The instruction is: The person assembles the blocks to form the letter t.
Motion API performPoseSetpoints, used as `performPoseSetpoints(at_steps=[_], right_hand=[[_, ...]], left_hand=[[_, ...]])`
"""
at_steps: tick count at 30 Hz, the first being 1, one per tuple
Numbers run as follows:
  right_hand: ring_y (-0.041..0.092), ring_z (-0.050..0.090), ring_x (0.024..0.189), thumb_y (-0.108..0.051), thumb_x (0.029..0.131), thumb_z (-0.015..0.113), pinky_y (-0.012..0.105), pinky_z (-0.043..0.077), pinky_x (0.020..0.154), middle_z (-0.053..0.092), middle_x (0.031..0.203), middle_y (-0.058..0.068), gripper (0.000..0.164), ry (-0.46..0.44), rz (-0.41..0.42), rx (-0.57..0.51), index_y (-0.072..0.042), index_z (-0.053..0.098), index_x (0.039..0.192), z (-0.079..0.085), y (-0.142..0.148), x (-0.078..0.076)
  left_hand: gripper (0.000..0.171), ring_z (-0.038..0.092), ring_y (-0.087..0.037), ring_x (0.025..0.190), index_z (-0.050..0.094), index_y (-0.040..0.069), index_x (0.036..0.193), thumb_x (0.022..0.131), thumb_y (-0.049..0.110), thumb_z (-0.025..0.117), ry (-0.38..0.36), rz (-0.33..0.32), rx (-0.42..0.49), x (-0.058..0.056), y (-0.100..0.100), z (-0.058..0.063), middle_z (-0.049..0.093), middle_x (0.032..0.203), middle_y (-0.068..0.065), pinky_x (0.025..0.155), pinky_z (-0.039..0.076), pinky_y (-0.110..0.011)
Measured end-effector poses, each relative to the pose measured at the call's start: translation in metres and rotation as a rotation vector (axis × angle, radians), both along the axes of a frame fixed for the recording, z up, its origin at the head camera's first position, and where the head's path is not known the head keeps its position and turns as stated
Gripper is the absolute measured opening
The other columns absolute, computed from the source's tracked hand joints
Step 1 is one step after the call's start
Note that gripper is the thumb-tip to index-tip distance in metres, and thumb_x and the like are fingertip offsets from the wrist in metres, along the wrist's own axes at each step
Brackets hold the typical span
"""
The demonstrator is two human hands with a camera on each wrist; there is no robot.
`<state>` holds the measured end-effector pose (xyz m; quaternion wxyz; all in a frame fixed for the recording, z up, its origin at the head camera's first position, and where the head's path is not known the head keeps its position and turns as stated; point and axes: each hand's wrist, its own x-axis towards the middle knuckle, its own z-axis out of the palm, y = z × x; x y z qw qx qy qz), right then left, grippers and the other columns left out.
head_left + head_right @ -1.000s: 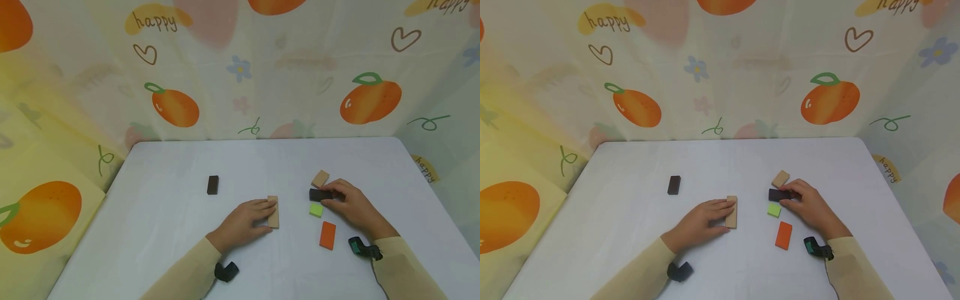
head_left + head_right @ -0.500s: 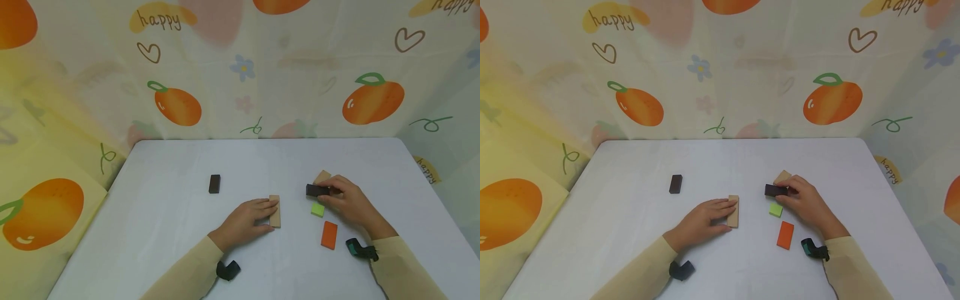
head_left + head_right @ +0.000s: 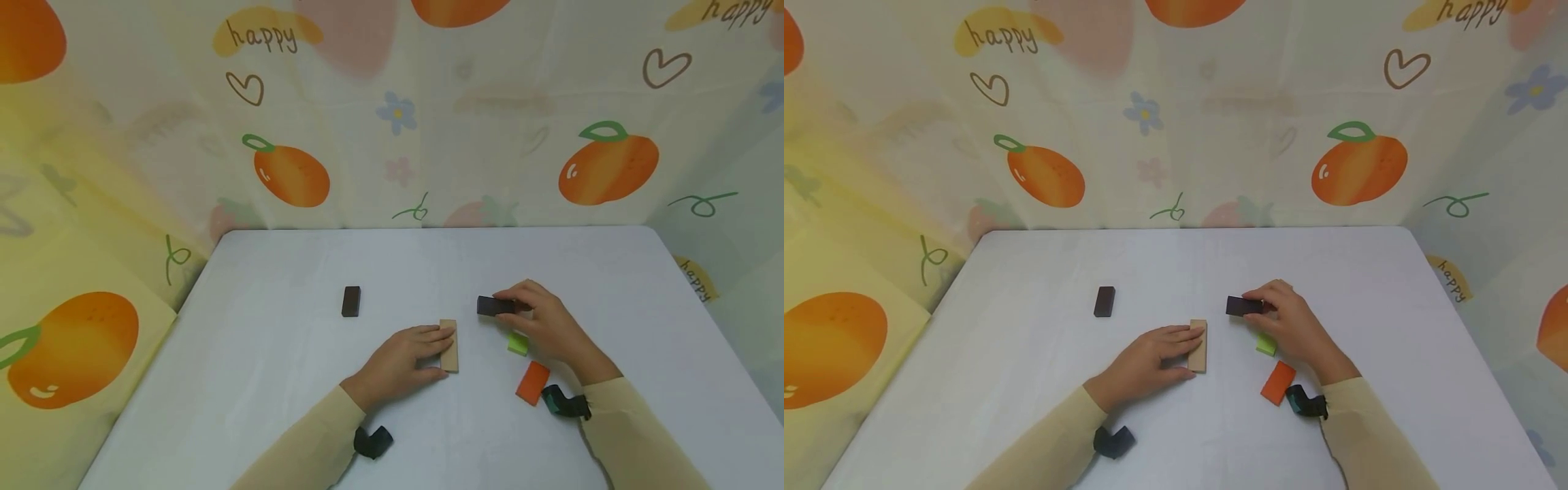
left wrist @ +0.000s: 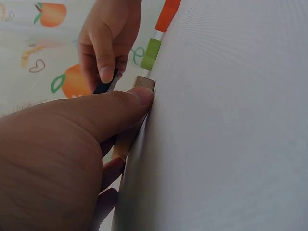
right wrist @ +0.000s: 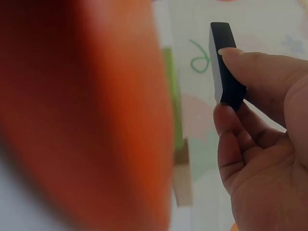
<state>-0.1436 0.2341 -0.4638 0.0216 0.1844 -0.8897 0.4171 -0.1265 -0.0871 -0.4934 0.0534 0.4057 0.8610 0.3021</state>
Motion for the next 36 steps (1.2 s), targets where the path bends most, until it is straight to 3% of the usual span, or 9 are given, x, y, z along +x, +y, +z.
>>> performPoseSetpoints(at_steps=[7, 12, 23, 36], right_hand=[[0.027, 0.061, 0.11, -0.008, 0.099, 0.083, 0.037, 0.056, 0.095, 0.069, 0.119, 0.007, 0.032, 0.025, 0.029, 0.007, -0.005, 0.078, 0.13, 0.005, -0.018, -0.006], [0.026, 0.064, 0.101, -0.006, 0.098, 0.083, 0.048, 0.056, 0.094, 0.069, 0.116, 0.009, 0.031, 0.006, 0.04, 0.006, -0.002, 0.077, 0.129, 0.003, -0.03, -0.012], [0.025, 0.06, 0.097, -0.007, 0.098, 0.083, 0.045, 0.052, 0.087, 0.068, 0.115, 0.009, 0.031, -0.047, 0.047, 0.085, -0.002, 0.076, 0.128, -0.015, -0.043, -0.02], [0.033, 0.063, 0.12, 0.0, 0.101, 0.076, 0.058, 0.05, 0.105, 0.066, 0.127, 0.011, 0.035, -0.043, 0.083, 0.093, -0.003, 0.073, 0.136, -0.023, -0.043, -0.018]], left_hand=[[0.061, 0.046, -0.021, 0.152, 0.062, 0.007, 0.153, 0.101, 0.03, 0.084, -0.006, -0.003, -0.008, 0.0, 0.0, 0.001, 0.052, 0.163, 0.003, 0.122, 0.034, -0.036], [0.06, 0.047, -0.022, 0.151, 0.063, 0.006, 0.152, 0.1, 0.029, 0.084, -0.008, -0.009, 0.013, -0.001, 0.0, 0.002, 0.053, 0.162, 0.001, 0.122, 0.035, -0.036], [0.062, 0.045, -0.021, 0.152, 0.061, 0.008, 0.154, 0.101, 0.031, 0.084, -0.001, -0.002, -0.008, 0.0, 0.0, 0.002, 0.05, 0.164, 0.003, 0.123, 0.034, -0.037], [0.062, 0.045, -0.021, 0.152, 0.062, 0.008, 0.153, 0.1, 0.03, 0.085, -0.012, 0.012, -0.013, 0.001, 0.001, 0.005, 0.051, 0.163, 0.003, 0.122, 0.034, -0.037]])
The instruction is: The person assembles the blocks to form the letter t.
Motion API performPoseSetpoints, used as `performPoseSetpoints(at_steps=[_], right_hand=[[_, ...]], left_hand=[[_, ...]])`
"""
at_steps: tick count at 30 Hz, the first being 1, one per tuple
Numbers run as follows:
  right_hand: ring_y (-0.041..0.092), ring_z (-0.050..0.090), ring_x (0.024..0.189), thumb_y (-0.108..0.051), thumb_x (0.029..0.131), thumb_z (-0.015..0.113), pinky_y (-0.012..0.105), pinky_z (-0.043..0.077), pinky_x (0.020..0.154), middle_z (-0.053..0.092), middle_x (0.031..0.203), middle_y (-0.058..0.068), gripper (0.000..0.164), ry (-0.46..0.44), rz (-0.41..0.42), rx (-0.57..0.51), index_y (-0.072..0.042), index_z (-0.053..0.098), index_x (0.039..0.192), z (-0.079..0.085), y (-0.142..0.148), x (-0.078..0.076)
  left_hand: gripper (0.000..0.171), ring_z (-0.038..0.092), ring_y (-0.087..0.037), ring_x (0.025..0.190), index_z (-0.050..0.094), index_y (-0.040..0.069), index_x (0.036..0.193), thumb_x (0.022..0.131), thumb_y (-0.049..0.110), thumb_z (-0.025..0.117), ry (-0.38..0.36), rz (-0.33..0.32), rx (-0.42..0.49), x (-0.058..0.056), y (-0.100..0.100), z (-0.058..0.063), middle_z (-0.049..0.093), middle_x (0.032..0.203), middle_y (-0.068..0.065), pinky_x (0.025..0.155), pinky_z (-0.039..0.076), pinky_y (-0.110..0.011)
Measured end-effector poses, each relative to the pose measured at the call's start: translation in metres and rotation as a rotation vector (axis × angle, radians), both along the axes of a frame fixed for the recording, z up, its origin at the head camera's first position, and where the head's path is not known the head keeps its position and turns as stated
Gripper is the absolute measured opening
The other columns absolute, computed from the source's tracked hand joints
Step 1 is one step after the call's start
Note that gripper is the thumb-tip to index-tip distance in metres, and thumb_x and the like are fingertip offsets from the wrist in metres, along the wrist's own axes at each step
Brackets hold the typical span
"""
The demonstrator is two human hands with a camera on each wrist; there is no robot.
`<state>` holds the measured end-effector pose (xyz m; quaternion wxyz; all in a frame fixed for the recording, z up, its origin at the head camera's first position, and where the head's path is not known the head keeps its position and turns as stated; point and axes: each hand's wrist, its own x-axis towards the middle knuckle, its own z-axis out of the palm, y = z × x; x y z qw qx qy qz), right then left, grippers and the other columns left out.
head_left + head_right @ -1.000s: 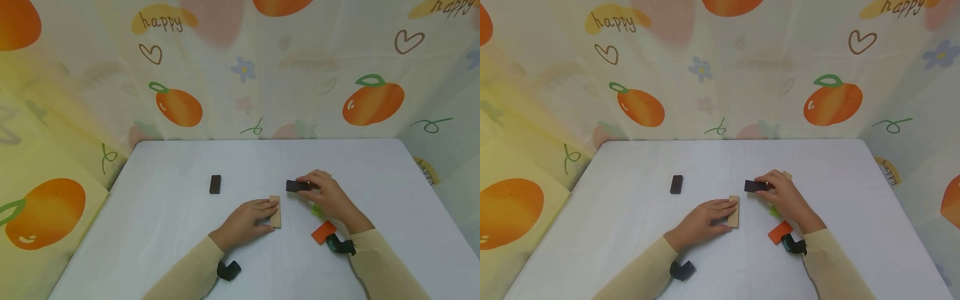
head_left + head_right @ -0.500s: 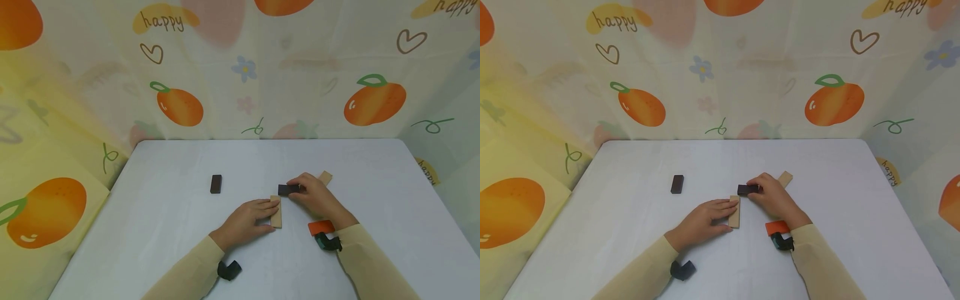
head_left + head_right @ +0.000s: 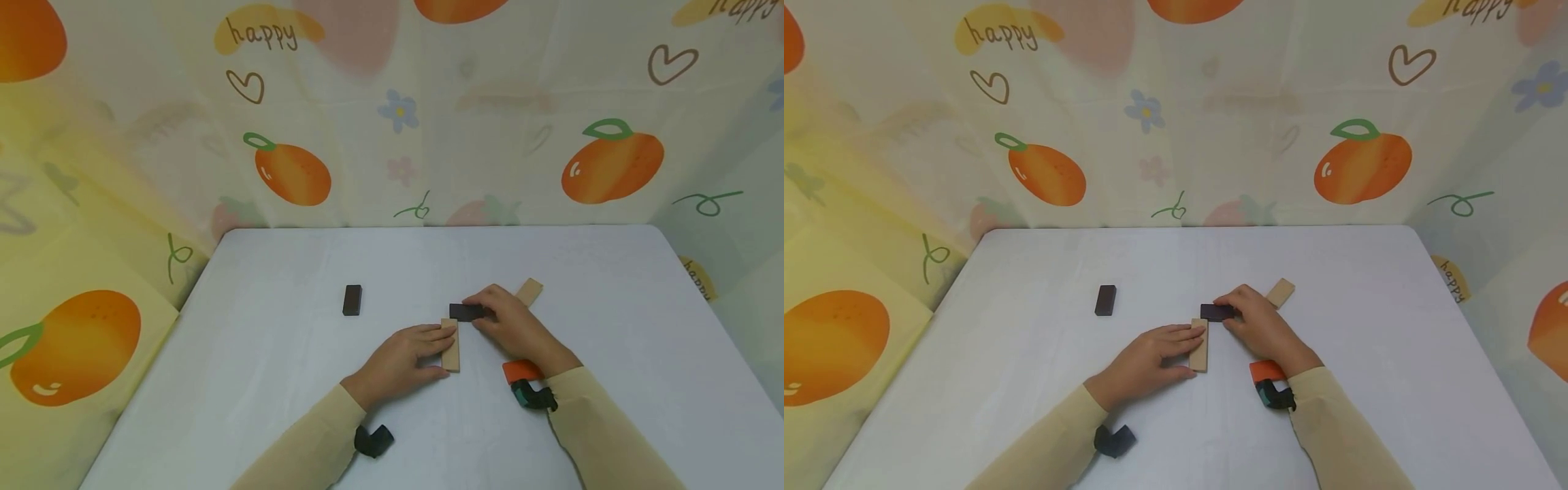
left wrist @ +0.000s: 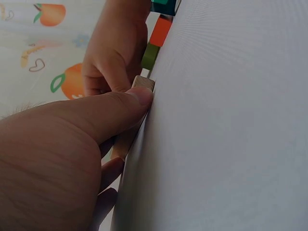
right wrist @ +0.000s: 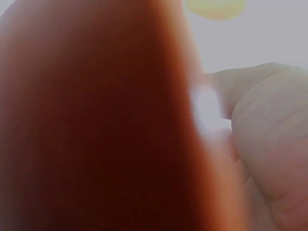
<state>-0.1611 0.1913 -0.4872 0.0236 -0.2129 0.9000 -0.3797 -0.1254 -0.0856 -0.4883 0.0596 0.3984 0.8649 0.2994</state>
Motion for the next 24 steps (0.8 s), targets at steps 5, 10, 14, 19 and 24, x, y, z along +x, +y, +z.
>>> performPoseSetpoints(at_steps=[5, 10, 14, 19, 24], right_hand=[[0.032, 0.063, 0.12, -0.001, 0.102, 0.075, 0.057, 0.05, 0.105, 0.065, 0.127, 0.01, 0.036, 0.006, 0.004, 0.005, -0.005, 0.073, 0.137, 0.0002, -0.0003, 0.0013], [0.032, 0.063, 0.119, -0.001, 0.102, 0.075, 0.057, 0.05, 0.104, 0.065, 0.126, 0.01, 0.036, -0.002, 0.005, 0.001, -0.005, 0.074, 0.138, 0.0018, -0.0009, 0.003], [0.032, 0.062, 0.12, -0.001, 0.102, 0.075, 0.058, 0.05, 0.105, 0.065, 0.127, 0.01, 0.036, -0.01, -0.002, -0.004, -0.006, 0.074, 0.137, 0.0026, -0.0012, 0.004], [0.032, 0.062, 0.119, -0.001, 0.102, 0.075, 0.058, 0.05, 0.104, 0.065, 0.126, 0.009, 0.036, -0.007, -0.001, -0.012, -0.006, 0.074, 0.138, 0.0011, -0.0009, 0.0037], [0.031, 0.062, 0.119, -0.002, 0.103, 0.075, 0.057, 0.05, 0.104, 0.065, 0.126, 0.009, 0.036, -0.009, -0.008, -0.021, -0.007, 0.074, 0.138, -0.002, 0.0002, 0.0027]], left_hand=[[0.062, 0.045, -0.02, 0.152, 0.062, 0.008, 0.153, 0.099, 0.029, 0.085, -0.001, -0.002, 0.004, -0.0007, -0.0001, -0.0008, 0.051, 0.163, 0.004, 0.122, 0.035, -0.036], [0.062, 0.046, -0.02, 0.152, 0.062, 0.007, 0.153, 0.1, 0.03, 0.085, 0.006, -0.012, 0.012, -0.0013, -0.0015, -0.0034, 0.052, 0.163, 0.003, 0.122, 0.034, -0.036], [0.062, 0.046, -0.02, 0.152, 0.062, 0.006, 0.152, 0.1, 0.03, 0.084, 0.008, -0.014, 0.014, -0.0017, -0.002, -0.0054, 0.052, 0.163, 0.003, 0.122, 0.034, -0.035], [0.062, 0.046, -0.02, 0.152, 0.063, 0.007, 0.152, 0.1, 0.03, 0.085, 0.015, -0.013, 0.008, -0.0018, -0.0018, -0.0052, 0.052, 0.162, 0.003, 0.122, 0.034, -0.036], [0.062, 0.046, -0.02, 0.152, 0.062, 0.008, 0.153, 0.1, 0.031, 0.084, 0.022, -0.009, -0.001, -0.0023, -0.0012, -0.0058, 0.052, 0.162, 0.003, 0.122, 0.034, -0.036]])
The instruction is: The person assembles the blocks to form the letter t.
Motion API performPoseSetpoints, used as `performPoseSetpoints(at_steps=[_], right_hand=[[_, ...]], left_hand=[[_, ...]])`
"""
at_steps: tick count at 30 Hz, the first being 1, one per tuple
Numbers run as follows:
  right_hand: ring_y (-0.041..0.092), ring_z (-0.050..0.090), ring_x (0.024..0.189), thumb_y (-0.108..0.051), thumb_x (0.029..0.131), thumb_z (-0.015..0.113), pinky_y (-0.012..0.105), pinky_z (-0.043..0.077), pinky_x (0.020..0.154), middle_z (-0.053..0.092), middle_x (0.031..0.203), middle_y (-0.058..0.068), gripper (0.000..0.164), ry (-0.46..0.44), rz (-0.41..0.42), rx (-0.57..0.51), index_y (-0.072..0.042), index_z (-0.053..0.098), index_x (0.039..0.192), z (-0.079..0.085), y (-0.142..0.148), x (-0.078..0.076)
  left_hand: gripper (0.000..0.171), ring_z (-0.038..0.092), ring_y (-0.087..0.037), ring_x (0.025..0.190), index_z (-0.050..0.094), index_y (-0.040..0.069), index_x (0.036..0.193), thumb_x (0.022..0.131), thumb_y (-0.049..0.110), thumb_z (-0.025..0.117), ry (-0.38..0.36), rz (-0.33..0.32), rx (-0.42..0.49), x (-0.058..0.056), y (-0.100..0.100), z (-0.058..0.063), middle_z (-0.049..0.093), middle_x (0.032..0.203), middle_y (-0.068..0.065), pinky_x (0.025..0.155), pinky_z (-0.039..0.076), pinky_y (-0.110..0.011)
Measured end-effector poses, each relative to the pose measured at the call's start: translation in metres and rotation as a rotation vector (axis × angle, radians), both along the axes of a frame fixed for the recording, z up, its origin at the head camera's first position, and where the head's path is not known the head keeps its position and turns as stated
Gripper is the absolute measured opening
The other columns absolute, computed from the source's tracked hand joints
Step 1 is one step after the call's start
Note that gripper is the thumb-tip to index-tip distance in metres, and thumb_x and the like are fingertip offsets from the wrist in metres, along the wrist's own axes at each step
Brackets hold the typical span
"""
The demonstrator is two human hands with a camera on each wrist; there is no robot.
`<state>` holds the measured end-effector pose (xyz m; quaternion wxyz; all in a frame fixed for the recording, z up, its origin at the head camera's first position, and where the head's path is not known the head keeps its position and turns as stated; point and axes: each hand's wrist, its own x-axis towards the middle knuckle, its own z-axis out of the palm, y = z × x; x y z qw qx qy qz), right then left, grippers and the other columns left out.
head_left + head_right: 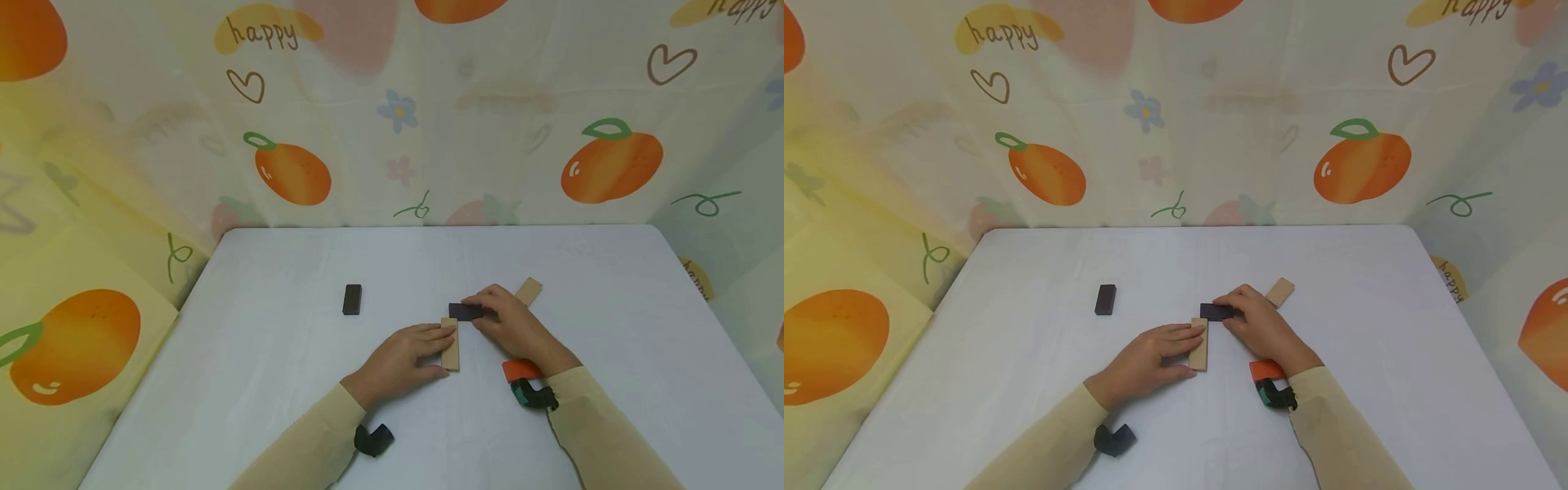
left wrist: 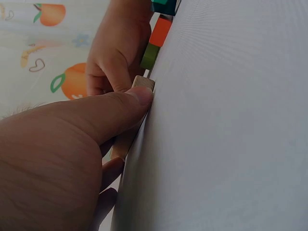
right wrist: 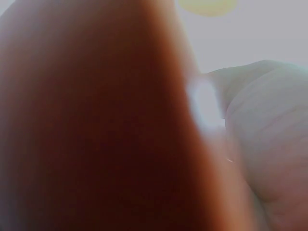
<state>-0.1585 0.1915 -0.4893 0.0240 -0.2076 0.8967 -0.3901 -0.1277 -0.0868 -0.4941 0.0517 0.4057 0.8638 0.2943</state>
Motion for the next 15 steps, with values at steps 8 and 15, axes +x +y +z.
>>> performPoseSetpoints(at_steps=[8, 15], right_hand=[[0.031, 0.062, 0.118, -0.002, 0.102, 0.075, 0.057, 0.05, 0.104, 0.065, 0.127, 0.009, 0.036, -0.005, -0.004, -0.013, -0.008, 0.074, 0.138, -0.0016, 0.0012, -0.0006], [0.031, 0.061, 0.119, -0.002, 0.103, 0.076, 0.057, 0.049, 0.105, 0.064, 0.127, 0.008, 0.037, -0.017, -0.005, -0.021, -0.009, 0.074, 0.139, -0.0016, 0.0017, -0.0006]], left_hand=[[0.065, 0.044, -0.019, 0.153, 0.061, 0.009, 0.155, 0.099, 0.032, 0.085, 0.005, -0.004, 0.001, 0.0001, -0.0006, -0.0007, 0.049, 0.165, 0.005, 0.122, 0.034, -0.036], [0.066, 0.054, -0.016, 0.144, 0.063, 0.01, 0.155, 0.099, 0.038, 0.085, 0.027, 0.048, 0.114, 0.0004, -0.0023, -0.0003, 0.054, 0.162, 0.004, 0.117, 0.041, -0.036]])
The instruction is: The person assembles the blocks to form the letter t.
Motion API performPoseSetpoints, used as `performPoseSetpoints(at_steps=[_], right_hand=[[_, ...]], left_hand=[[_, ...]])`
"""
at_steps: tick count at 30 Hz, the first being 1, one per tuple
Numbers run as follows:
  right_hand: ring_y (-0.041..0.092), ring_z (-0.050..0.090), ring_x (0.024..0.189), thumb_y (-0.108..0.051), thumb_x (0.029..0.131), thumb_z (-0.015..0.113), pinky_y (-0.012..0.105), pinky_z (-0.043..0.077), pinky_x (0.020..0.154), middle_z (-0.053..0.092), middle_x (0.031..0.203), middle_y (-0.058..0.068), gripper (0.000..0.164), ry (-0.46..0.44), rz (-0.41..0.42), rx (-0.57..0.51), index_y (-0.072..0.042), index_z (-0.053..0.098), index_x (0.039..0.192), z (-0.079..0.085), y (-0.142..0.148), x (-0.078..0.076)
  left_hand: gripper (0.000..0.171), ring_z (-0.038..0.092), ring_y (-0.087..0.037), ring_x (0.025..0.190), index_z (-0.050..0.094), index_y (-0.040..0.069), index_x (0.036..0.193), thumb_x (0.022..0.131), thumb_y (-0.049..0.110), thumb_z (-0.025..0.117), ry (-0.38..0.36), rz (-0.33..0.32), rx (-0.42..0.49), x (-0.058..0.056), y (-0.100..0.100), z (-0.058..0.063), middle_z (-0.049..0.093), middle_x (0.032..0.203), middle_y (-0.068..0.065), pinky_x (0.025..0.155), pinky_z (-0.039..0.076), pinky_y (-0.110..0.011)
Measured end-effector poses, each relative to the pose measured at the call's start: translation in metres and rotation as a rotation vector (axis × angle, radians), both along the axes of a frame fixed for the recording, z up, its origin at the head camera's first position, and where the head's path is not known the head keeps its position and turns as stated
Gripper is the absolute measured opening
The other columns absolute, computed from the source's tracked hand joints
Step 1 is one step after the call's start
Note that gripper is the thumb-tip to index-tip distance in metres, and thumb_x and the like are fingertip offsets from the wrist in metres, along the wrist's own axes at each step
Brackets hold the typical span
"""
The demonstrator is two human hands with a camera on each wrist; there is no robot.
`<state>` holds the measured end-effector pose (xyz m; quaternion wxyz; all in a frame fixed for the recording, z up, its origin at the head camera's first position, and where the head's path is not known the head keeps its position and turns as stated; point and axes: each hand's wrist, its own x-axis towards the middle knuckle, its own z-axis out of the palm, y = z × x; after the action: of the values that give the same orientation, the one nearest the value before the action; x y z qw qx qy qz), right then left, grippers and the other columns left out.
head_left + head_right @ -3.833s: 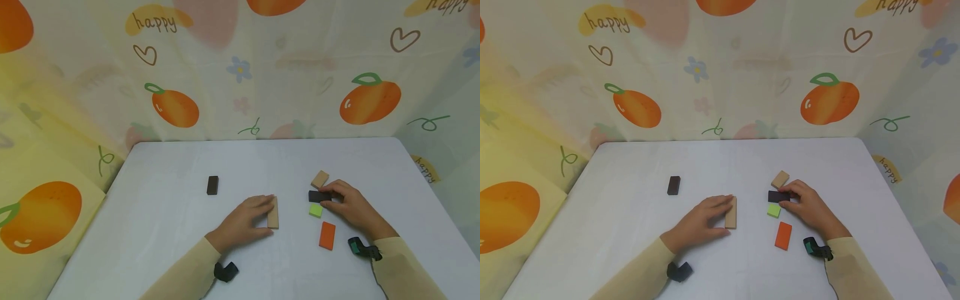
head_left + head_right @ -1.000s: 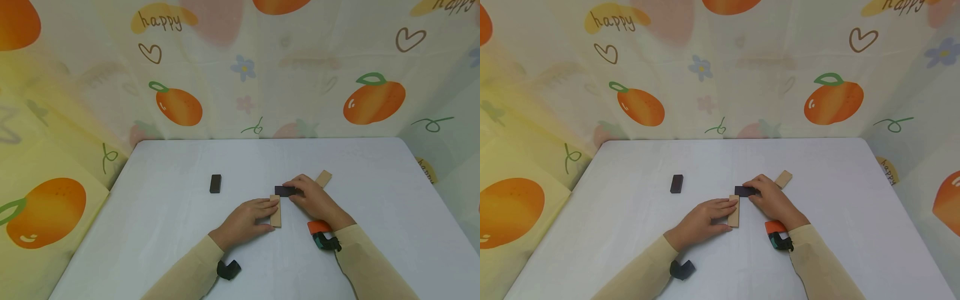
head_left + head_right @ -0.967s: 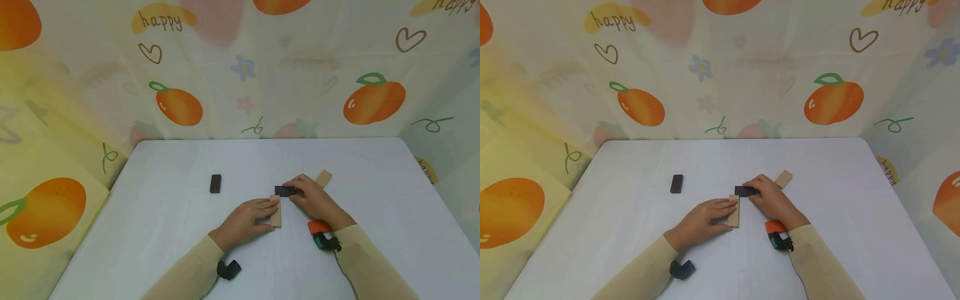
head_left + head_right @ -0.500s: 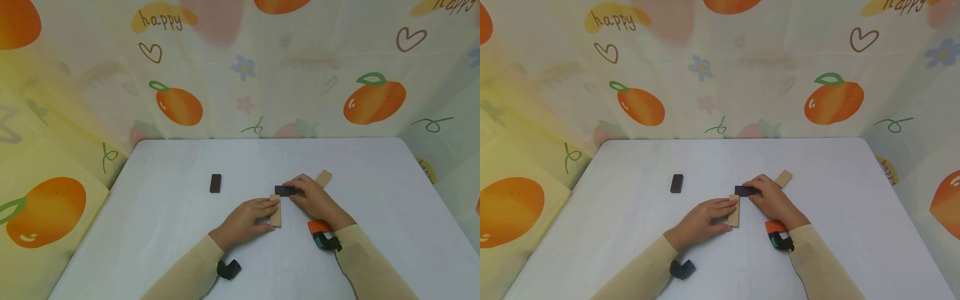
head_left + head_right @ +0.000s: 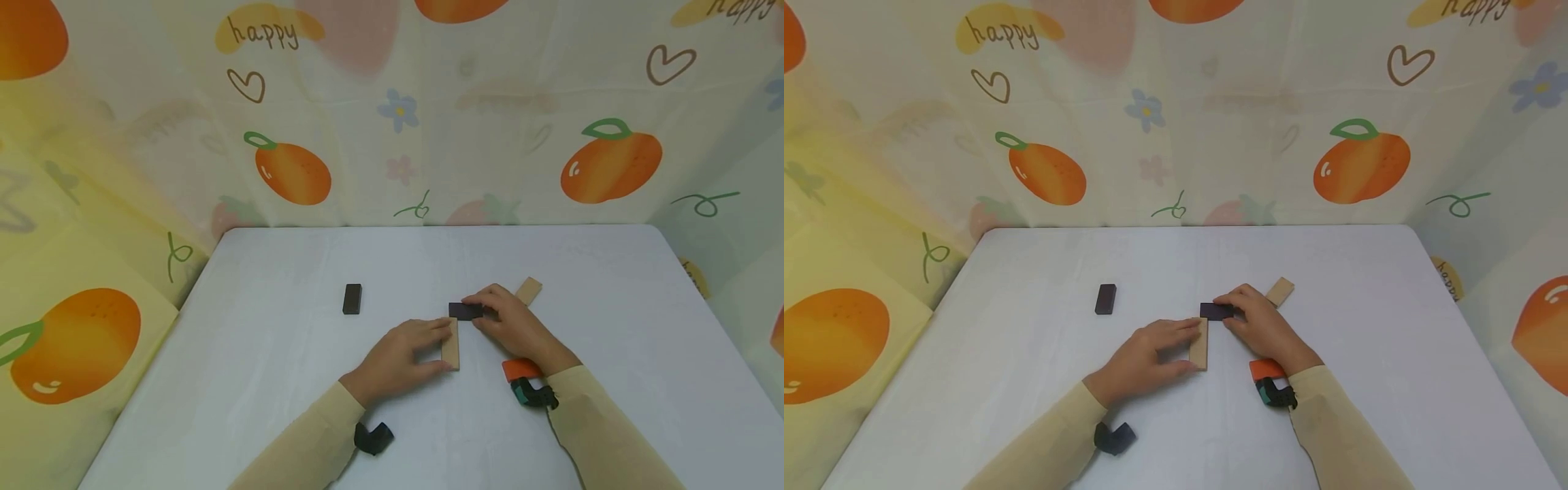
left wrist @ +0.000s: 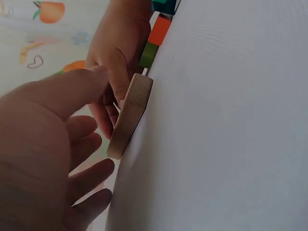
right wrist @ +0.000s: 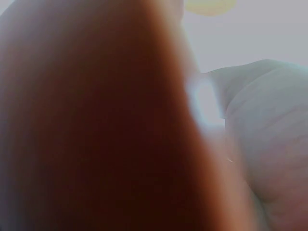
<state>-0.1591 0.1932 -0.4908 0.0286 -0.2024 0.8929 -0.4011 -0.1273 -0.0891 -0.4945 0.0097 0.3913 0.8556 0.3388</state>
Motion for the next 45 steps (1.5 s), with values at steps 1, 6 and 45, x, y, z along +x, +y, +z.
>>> performPoseSetpoints(at_steps=[1, 6, 45], right_hand=[[0.031, 0.061, 0.119, -0.002, 0.103, 0.076, 0.057, 0.049, 0.105, 0.064, 0.127, 0.008, 0.037, 0.0, 0.0, -0.003, -0.009, 0.074, 0.139, 0.0, 0.0, 0.0], [0.031, 0.062, 0.119, -0.002, 0.102, 0.076, 0.057, 0.05, 0.105, 0.065, 0.127, 0.008, 0.037, 0.008, 0.001, -0.006, -0.009, 0.074, 0.138, -0.001, 0.0, -0.001], [0.032, 0.062, 0.121, -0.002, 0.102, 0.076, 0.057, 0.05, 0.106, 0.065, 0.128, 0.009, 0.037, -0.015, -0.012, 0.004, -0.009, 0.074, 0.138, 0.003, -0.001, 0.002]], left_hand=[[0.065, 0.056, -0.016, 0.142, 0.064, 0.01, 0.154, 0.099, 0.037, 0.085, 0.005, 0.011, 0.027, 0.0, 0.0, 0.0, 0.057, 0.159, 0.004, 0.116, 0.043, -0.036], [0.056, 0.063, -0.017, 0.131, 0.069, 0.006, 0.147, 0.099, 0.027, 0.086, 0.017, 0.033, 0.184, -0.002, -0.004, 0.004, 0.07, 0.145, -0.003, 0.109, 0.05, -0.038], [0.048, 0.06, -0.035, 0.127, 0.05, 0.004, 0.158, 0.121, 0.032, 0.042, -0.15, 0.572, 0.638, -0.05, -0.09, 0.002, 0.067, 0.14, -0.015, 0.098, 0.049, -0.05]])
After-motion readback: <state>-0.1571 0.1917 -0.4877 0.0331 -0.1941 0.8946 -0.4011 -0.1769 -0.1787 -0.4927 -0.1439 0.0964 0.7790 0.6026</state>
